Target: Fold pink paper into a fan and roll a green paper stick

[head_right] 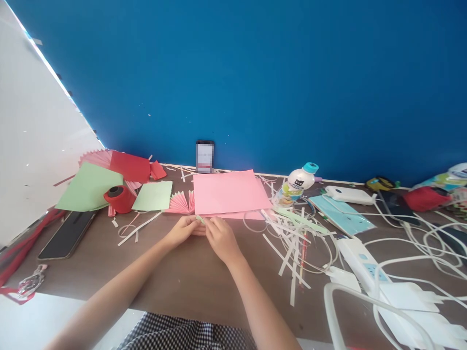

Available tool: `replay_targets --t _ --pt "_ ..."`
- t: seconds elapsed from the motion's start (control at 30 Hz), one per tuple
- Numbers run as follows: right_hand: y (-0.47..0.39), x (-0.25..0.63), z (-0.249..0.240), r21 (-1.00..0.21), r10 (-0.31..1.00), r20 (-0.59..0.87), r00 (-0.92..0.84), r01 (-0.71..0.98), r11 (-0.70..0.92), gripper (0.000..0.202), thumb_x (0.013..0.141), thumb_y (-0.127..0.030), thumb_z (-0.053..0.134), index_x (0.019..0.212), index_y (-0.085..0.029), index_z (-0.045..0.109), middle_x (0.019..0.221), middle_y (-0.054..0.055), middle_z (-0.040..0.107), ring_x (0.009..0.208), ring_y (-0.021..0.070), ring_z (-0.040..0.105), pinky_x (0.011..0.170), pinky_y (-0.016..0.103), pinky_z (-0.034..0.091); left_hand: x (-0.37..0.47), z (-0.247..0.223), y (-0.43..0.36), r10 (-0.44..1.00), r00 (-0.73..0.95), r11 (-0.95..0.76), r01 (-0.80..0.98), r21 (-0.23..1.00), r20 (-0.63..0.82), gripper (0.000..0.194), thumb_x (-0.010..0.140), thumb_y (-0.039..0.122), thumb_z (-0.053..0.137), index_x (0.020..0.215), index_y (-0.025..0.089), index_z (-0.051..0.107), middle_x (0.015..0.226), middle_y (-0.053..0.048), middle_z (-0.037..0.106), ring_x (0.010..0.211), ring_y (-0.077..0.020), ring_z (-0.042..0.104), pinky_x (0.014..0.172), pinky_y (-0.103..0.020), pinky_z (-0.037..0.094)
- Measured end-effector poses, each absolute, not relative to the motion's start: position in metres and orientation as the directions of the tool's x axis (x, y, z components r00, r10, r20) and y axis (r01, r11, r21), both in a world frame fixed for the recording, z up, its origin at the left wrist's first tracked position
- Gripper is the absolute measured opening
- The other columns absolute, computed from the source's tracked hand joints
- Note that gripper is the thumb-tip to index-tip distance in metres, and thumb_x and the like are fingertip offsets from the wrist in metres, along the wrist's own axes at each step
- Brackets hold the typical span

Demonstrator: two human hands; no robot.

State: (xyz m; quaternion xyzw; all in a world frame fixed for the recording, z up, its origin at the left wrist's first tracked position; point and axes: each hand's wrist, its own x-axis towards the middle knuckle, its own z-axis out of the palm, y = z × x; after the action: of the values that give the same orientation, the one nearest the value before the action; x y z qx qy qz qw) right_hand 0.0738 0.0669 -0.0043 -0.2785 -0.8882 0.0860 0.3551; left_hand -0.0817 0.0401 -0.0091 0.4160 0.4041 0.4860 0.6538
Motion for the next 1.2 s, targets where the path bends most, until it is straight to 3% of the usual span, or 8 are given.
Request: replay_targets --t 0.1,0.17,0.4,0.5,0.77,0.97,1.07,1.2 --pt "0.0668 0.0727 -0.0066 -0.468 0.605 0.573 -0.553 0.385 0.795 0.031 0.082 -0.013 0.038 0.107 -0.021 0.055 0.075 0.003 0.052 0.069 0.0142 0.051 0.063 0.027 0.046 -0.0816 -0.0091 0.0392 0.97 0.212 0.18 -0.292 0.939 -0.12 0.034 0.073 0.038 0.055 0.089 0.009 0.059 0.084 -0.01 0.067 0.085 -0.0237 0.062 0.081 -0.041 0.047" --pt "0.0667 0.0721 -0.0079 -0.474 0.609 0.58 -0.541 0.384 0.793 0.029 0.082 -0.013 0.039 0.103 -0.021 0.057 0.074 0.003 0.052 0.069 0.0144 0.051 0.062 0.027 0.046 -0.0814 -0.0108 0.0396 0.969 0.212 0.184 -0.299 0.936 -0.123 0.032 0.073 0.038 0.054 0.088 0.01 0.06 0.084 -0.009 0.067 0.085 -0.0238 0.062 0.081 -0.041 0.046" --pt "0.0661 0.07 -0.01 -0.157 0.431 0.629 -0.647 0.438 0.885 0.032 0.084 -0.011 0.035 0.108 -0.016 0.055 0.074 0.007 0.057 0.071 0.0183 0.052 0.065 0.034 0.045 -0.083 -0.0137 0.0414 0.96 0.227 0.232 -0.321 0.918 -0.163 0.031 0.074 0.033 0.052 0.095 0.013 0.061 0.082 -0.007 0.068 0.083 -0.0228 0.062 0.082 -0.04 0.045" --pt "0.0665 0.0687 -0.0118 -0.087 0.395 0.629 -0.669 0.445 0.891 0.031 0.085 -0.012 0.034 0.106 -0.015 0.056 0.075 0.008 0.059 0.072 0.0189 0.052 0.065 0.035 0.045 -0.085 -0.0125 0.0412 0.957 0.226 0.253 -0.333 0.908 -0.184 0.031 0.074 0.03 0.051 0.096 0.012 0.061 0.081 -0.007 0.068 0.084 -0.0228 0.062 0.083 -0.04 0.045" --pt "0.0662 0.0704 -0.0116 -0.253 0.455 0.664 -0.594 0.394 0.884 0.031 0.083 -0.011 0.038 0.108 -0.017 0.055 0.082 0.007 0.059 0.079 0.0185 0.053 0.071 0.035 0.046 -0.0868 -0.0091 0.0399 0.955 0.264 0.234 -0.392 0.89 -0.134 0.036 0.075 0.032 0.053 0.1 0.008 0.057 0.089 -0.014 0.066 0.089 -0.0243 0.061 0.085 -0.042 0.043" --pt "0.0627 0.0684 -0.0109 -0.417 0.554 0.678 -0.483 0.367 0.831 0.036 0.082 -0.01 0.038 0.112 -0.023 0.052 0.08 0.005 0.056 0.076 0.0159 0.053 0.067 0.031 0.048 -0.0831 -0.0076 0.0361 0.975 0.213 0.134 -0.306 0.943 -0.07 0.037 0.075 0.042 0.051 0.096 0.012 0.058 0.089 -0.01 0.066 0.087 -0.0239 0.061 0.079 -0.038 0.047" --pt "0.0618 0.0667 -0.0102 -0.399 0.532 0.684 -0.499 0.355 0.845 0.037 0.082 -0.01 0.038 0.113 -0.023 0.052 0.079 0.005 0.055 0.074 0.0159 0.052 0.066 0.031 0.048 -0.0814 -0.0088 0.0361 0.985 0.158 0.103 -0.267 0.958 -0.062 0.038 0.075 0.044 0.05 0.093 0.013 0.059 0.086 -0.008 0.067 0.083 -0.024 0.062 0.076 -0.038 0.049" --pt "0.0623 0.0654 -0.0087 -0.272 0.454 0.684 -0.571 0.378 0.885 0.037 0.083 -0.011 0.036 0.117 -0.02 0.049 0.08 0.007 0.056 0.077 0.0183 0.052 0.069 0.035 0.048 -0.0811 -0.0081 0.0374 0.991 0.109 0.108 -0.237 0.966 -0.084 0.038 0.075 0.044 0.049 0.092 0.012 0.06 0.079 -0.007 0.067 0.079 -0.0237 0.063 0.073 -0.037 0.05"
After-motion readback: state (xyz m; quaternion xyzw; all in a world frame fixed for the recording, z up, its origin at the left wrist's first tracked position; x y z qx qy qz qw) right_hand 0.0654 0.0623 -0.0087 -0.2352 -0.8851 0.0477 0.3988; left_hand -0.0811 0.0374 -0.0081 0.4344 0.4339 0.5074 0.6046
